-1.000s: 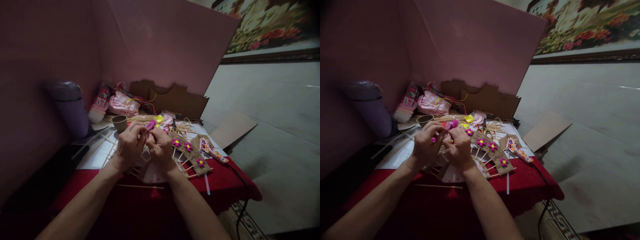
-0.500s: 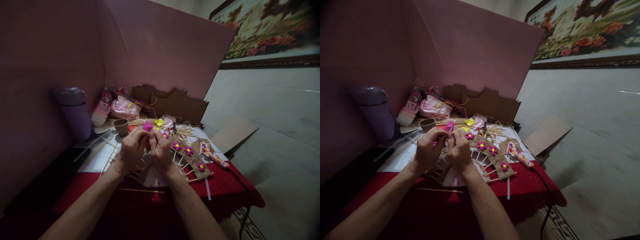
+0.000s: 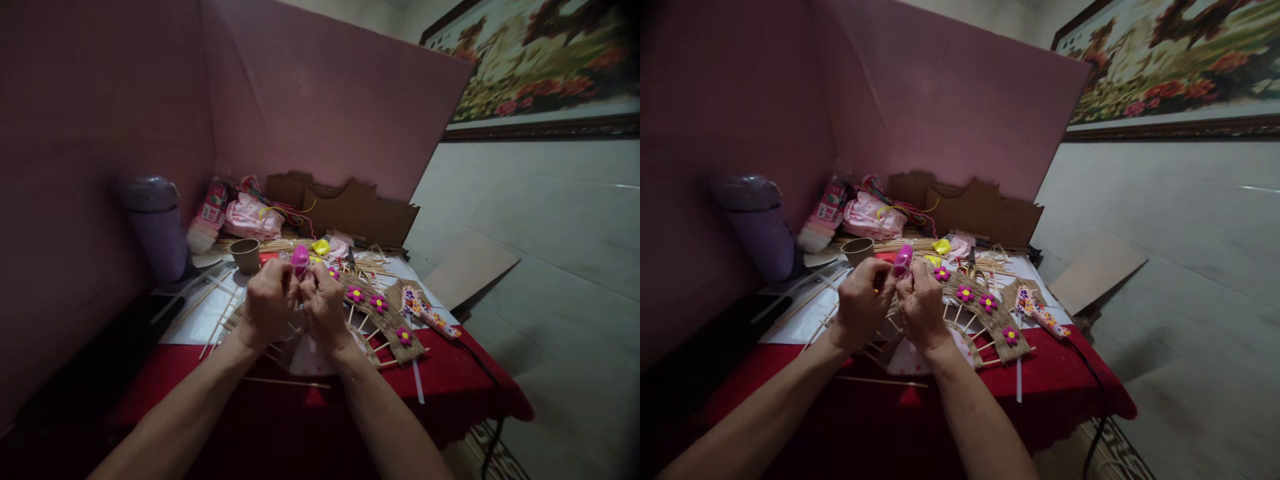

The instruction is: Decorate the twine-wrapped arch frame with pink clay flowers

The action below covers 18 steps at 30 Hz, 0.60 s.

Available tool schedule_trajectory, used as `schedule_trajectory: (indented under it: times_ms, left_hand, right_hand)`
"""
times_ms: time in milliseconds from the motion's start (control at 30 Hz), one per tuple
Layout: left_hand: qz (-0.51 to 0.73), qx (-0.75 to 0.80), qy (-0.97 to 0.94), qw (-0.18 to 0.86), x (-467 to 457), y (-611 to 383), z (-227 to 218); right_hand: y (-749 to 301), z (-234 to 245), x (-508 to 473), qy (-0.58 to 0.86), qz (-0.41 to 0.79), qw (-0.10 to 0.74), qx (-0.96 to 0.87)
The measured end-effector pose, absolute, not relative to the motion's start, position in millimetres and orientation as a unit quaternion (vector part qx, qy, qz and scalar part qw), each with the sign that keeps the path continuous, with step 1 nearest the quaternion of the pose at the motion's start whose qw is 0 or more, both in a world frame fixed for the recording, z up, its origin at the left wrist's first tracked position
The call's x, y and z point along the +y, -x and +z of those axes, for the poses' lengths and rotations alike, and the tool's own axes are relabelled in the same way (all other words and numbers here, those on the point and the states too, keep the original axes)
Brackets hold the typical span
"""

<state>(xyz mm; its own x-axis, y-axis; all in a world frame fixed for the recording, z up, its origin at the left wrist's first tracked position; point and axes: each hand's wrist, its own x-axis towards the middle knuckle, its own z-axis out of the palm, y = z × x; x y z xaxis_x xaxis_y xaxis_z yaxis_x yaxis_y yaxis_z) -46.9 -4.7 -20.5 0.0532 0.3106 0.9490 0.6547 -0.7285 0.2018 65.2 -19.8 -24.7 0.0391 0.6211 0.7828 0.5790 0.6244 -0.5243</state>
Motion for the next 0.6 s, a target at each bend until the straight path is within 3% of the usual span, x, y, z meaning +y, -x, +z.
schedule_trajectory:
  times_ms: [333, 600]
  left_hand:
    - [-0.6, -0.382, 0.682, 0.171, -1, 51, -21]
    - [-0.64, -0.421, 0.635, 0.094, 2, 58, -19]
  right_hand:
    - [-65, -26, -18, 0.478, -0.058, 0.596, -0.642]
    - [-77, -8, -41, 0.445, 0.044, 0.573, -0.687]
